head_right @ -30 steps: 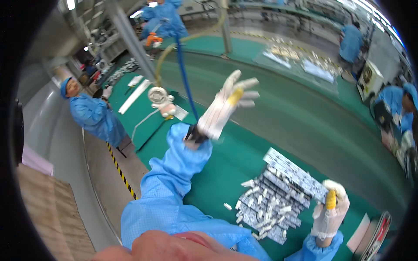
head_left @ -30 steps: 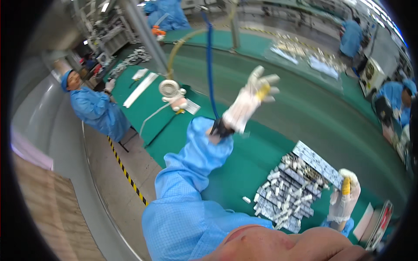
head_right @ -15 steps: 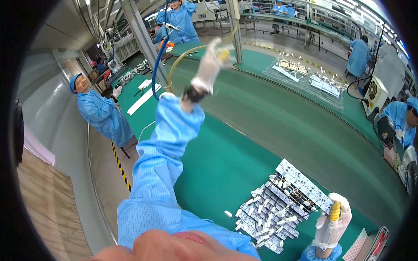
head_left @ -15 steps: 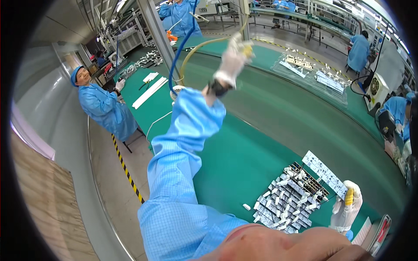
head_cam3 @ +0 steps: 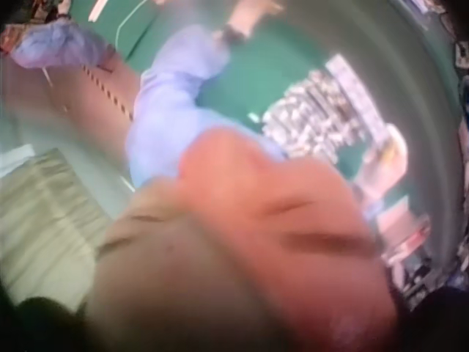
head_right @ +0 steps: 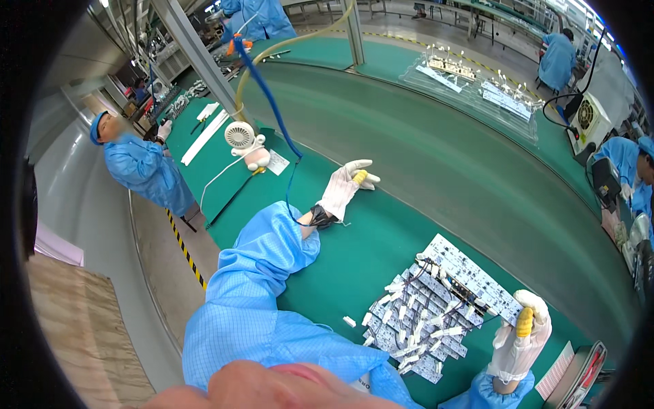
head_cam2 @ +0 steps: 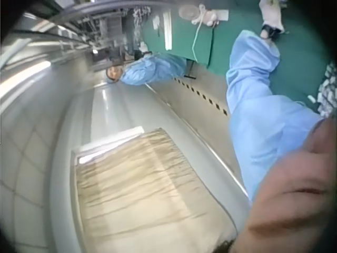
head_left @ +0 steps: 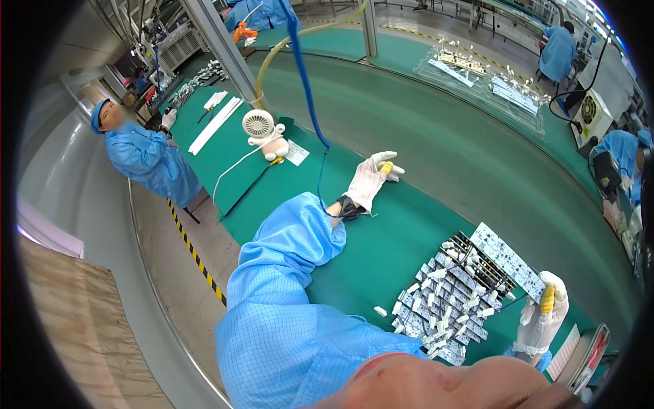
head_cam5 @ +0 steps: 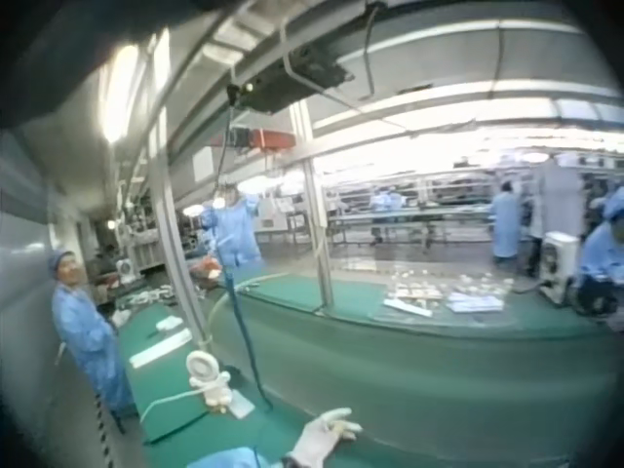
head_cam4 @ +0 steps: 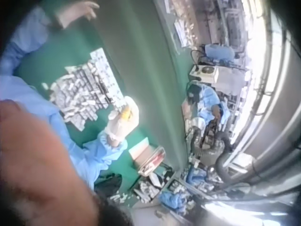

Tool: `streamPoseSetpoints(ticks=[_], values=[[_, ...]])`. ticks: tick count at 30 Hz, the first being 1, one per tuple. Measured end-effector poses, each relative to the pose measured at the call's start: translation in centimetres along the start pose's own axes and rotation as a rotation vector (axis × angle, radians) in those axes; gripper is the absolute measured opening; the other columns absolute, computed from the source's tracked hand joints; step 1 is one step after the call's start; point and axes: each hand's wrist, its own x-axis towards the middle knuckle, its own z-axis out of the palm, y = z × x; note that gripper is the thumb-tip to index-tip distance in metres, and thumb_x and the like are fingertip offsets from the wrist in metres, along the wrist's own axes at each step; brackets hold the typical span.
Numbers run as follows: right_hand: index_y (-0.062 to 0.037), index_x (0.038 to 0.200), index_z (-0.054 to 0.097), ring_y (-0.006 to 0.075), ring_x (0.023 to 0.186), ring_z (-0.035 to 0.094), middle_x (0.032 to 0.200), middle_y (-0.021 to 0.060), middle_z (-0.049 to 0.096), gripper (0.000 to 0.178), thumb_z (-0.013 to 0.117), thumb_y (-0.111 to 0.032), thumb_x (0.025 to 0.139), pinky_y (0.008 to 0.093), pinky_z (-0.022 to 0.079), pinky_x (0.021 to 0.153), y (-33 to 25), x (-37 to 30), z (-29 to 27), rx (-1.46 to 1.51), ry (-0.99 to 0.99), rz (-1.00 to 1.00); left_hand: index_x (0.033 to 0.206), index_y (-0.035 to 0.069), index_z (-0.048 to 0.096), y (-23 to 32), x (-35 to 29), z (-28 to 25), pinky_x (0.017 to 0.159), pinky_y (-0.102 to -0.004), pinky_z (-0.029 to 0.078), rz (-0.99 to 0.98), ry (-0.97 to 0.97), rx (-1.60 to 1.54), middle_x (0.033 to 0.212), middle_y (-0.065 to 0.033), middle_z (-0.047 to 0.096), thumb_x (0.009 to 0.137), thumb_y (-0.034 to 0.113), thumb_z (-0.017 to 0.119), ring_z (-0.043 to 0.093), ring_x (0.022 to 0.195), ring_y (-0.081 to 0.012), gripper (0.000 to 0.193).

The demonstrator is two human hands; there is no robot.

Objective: Assembling and inspecting small electronic components on a circuit board strip at a manual assembly station.

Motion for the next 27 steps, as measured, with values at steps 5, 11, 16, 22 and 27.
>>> streamPoseSetpoints(ticks=[5,11,16,22,27], values=[[0.0007,0.102,0.061,0.0053,0.041,0.043,0.069,0.0043,0.056,0.035,0.06,-0.033,0.092,0.0179,0.028,0.036,0.7,0.3,-0.1,0.016,-0.013,0.028,0.127,-0.002,0.047,0.6,-0.6,0.3,0.08,-0.0275,0.054,-0.048,0.03,0.063,0.1,-0.0163,0.068,0.096,0.014,0.05,0.067,0.084,-0.0174,0.036],[-0.0024,0.107,0.06,0.0027,0.045,0.043,0.08,0.001,0.059,0.032,0.059,-0.031,0.093,0.0161,0.03,0.038,1.2,0.5,-0.7,0.028,-0.062,0.048,0.126,-0.002,0.048,-1.4,-0.7,-0.1,0.079,-0.0288,0.054,0.036,0.016,-0.008,0.097,-0.015,0.069,0.095,0.009,0.047,0.066,0.084,-0.0181,0.033],[-0.0005,0.109,0.06,0.002,0.045,0.042,0.076,0.0009,0.057,0.037,0.06,-0.033,0.092,0.0153,0.029,0.038,2.3,2.0,-1.6,0.012,-0.018,0.048,0.129,-0.002,0.046,0.1,-0.9,0.4,0.083,-0.0308,0.052,-0.056,0.005,-0.002,0.099,-0.0163,0.067,0.095,0.018,0.053,0.065,0.087,-0.0178,0.04],[-0.0023,0.107,0.061,0.0016,0.043,0.038,0.065,-0.0017,0.053,0.038,0.055,-0.038,0.094,0.0157,0.028,0.037,5.2,5.6,-4.3,-0.083,-0.05,0.139,0.128,0.0,0.048,0.3,-1.8,1.9,0.082,-0.0292,0.051,0.041,0.007,-0.157,0.098,-0.0129,0.069,0.094,0.01,0.052,0.064,0.087,-0.0156,0.036],[-0.0025,0.105,0.061,0.0032,0.045,0.039,0.066,-0.0003,0.051,0.032,0.055,-0.032,0.095,0.0169,0.028,0.038,8.6,7.4,-5.6,0.066,-0.003,0.346,0.121,0.004,0.056,6.6,-1.6,7.6,0.082,-0.0284,0.05,-0.1,-0.275,0.266,0.096,-0.0082,0.071,0.092,0.013,0.06,0.064,0.087,-0.0136,0.031]])
